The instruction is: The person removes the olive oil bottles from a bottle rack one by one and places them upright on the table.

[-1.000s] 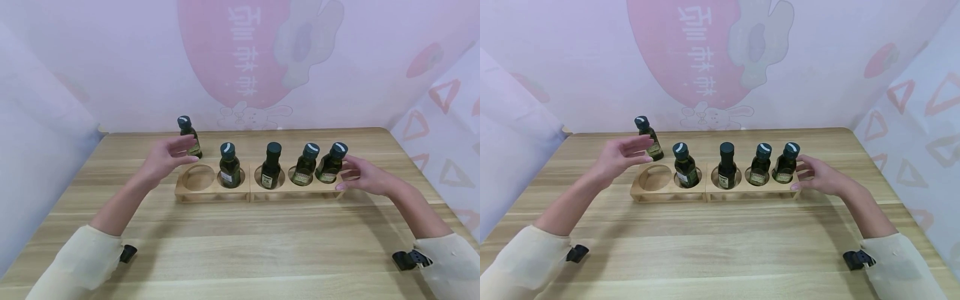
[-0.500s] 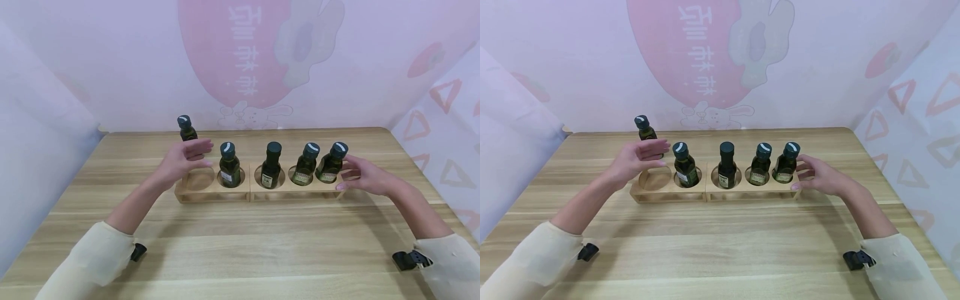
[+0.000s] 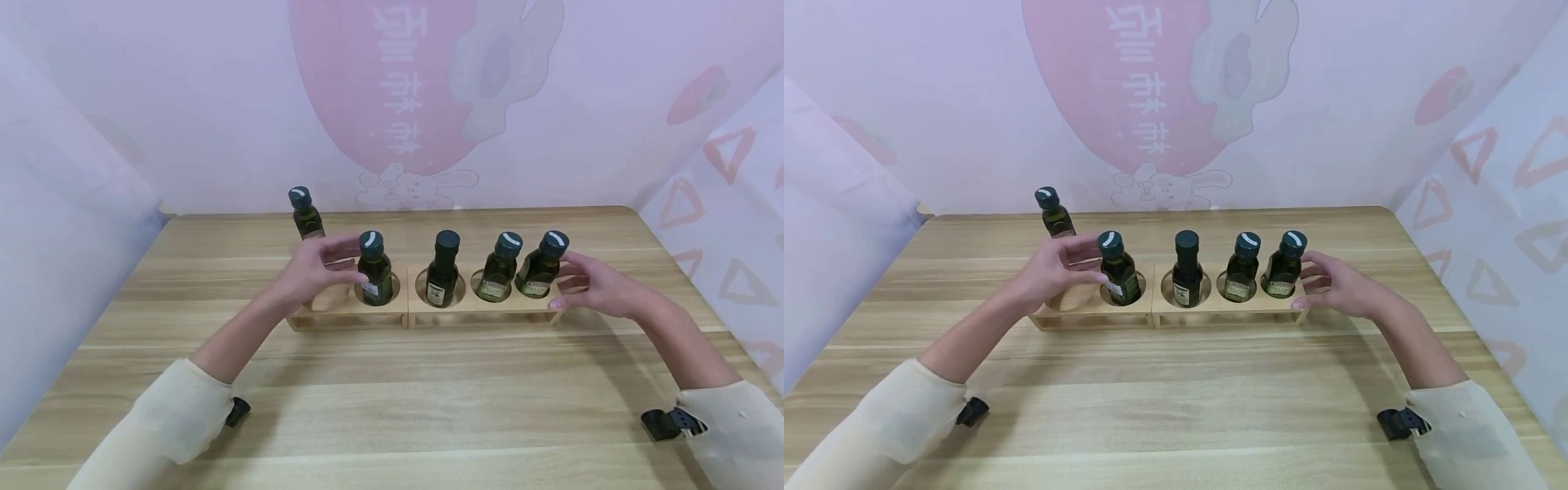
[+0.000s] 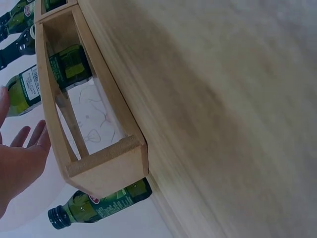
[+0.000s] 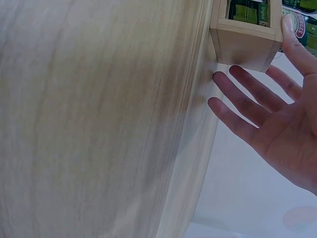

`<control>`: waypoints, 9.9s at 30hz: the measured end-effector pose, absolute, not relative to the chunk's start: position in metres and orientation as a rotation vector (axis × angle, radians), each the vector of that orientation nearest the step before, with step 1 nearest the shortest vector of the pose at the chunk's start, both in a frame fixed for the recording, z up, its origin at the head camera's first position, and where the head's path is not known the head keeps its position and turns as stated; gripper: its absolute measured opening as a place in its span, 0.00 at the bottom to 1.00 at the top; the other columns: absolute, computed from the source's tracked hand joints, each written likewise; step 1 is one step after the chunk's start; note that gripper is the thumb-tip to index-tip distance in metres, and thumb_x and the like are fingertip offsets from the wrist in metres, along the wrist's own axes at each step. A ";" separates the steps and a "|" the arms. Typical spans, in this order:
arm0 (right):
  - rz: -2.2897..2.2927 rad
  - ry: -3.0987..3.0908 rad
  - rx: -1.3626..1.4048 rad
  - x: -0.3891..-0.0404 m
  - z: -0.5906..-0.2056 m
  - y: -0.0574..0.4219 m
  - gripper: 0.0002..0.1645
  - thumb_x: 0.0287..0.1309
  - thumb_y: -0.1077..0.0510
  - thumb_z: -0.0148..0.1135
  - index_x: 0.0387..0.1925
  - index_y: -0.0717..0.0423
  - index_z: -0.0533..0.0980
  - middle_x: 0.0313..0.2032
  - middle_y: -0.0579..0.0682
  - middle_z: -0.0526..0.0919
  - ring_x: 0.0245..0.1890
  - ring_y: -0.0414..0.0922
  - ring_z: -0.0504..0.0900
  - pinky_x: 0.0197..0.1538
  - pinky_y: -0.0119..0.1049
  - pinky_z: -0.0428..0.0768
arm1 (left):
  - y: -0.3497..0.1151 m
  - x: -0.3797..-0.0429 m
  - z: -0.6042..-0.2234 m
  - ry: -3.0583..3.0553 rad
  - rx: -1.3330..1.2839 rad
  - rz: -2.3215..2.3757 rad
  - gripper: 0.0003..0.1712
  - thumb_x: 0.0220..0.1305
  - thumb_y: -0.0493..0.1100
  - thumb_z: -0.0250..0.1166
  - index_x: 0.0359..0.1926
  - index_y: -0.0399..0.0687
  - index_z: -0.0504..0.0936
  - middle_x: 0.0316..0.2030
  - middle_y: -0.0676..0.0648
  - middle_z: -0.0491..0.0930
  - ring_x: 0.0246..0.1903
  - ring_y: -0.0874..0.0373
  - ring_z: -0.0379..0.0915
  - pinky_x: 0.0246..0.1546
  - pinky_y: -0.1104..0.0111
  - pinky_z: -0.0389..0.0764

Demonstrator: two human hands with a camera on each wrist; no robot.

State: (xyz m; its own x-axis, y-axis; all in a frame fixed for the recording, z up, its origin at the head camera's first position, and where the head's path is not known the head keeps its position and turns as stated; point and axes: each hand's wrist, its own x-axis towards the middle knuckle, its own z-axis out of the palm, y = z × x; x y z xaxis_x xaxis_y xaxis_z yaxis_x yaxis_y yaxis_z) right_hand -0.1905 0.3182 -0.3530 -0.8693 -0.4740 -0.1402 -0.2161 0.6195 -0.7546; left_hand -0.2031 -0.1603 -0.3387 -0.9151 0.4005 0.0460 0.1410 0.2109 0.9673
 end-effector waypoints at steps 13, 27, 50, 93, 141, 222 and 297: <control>-1.120 2.515 -0.538 -0.190 -0.352 0.318 0.50 0.62 0.64 0.73 0.76 0.71 0.53 0.66 0.80 0.68 0.62 0.75 0.74 0.60 0.61 0.80 | -0.150 -0.204 -0.346 2.277 0.604 1.734 0.33 0.58 0.26 0.75 0.65 0.31 0.77 0.58 0.34 0.82 0.60 0.41 0.80 0.59 0.64 0.82; -1.120 2.525 -0.549 -0.189 -0.352 0.317 0.49 0.62 0.64 0.73 0.76 0.70 0.55 0.65 0.79 0.70 0.62 0.75 0.75 0.60 0.63 0.79 | -0.143 -0.202 -0.348 2.287 0.612 1.729 0.30 0.57 0.27 0.76 0.61 0.31 0.80 0.53 0.35 0.84 0.54 0.44 0.84 0.54 0.64 0.85; -1.109 2.523 -0.554 -0.190 -0.353 0.318 0.51 0.63 0.66 0.72 0.77 0.72 0.51 0.65 0.80 0.69 0.62 0.74 0.75 0.60 0.62 0.79 | -0.143 -0.201 -0.348 2.386 0.575 1.689 0.29 0.54 0.29 0.79 0.58 0.33 0.84 0.50 0.37 0.87 0.52 0.45 0.86 0.50 0.66 0.86; -1.114 2.516 -0.533 -0.188 -0.351 0.317 0.51 0.64 0.63 0.72 0.77 0.70 0.52 0.63 0.78 0.72 0.63 0.74 0.74 0.61 0.62 0.79 | -0.142 -0.201 -0.345 2.434 0.446 1.679 0.27 0.54 0.32 0.80 0.56 0.35 0.86 0.48 0.39 0.89 0.48 0.48 0.88 0.47 0.69 0.87; -1.105 2.519 -0.538 -0.191 -0.352 0.318 0.54 0.63 0.65 0.71 0.77 0.75 0.47 0.63 0.81 0.71 0.61 0.74 0.75 0.60 0.60 0.80 | -0.149 -0.208 -0.308 2.514 0.387 1.760 0.28 0.53 0.39 0.83 0.56 0.40 0.88 0.48 0.44 0.89 0.43 0.55 0.89 0.50 0.69 0.85; -1.163 2.484 -0.567 -0.186 -0.356 0.319 0.49 0.63 0.67 0.71 0.76 0.71 0.52 0.62 0.79 0.73 0.61 0.73 0.76 0.61 0.61 0.79 | -0.146 -0.273 -0.323 2.579 0.141 1.670 0.30 0.59 0.37 0.79 0.62 0.37 0.82 0.60 0.38 0.82 0.63 0.44 0.78 0.71 0.54 0.71; -1.149 2.500 -0.567 -0.182 -0.354 0.318 0.48 0.65 0.64 0.71 0.77 0.68 0.53 0.62 0.76 0.74 0.62 0.71 0.76 0.62 0.61 0.78 | -0.150 -0.284 -0.339 2.508 0.174 1.589 0.43 0.65 0.39 0.75 0.76 0.37 0.64 0.72 0.34 0.68 0.73 0.41 0.64 0.73 0.53 0.68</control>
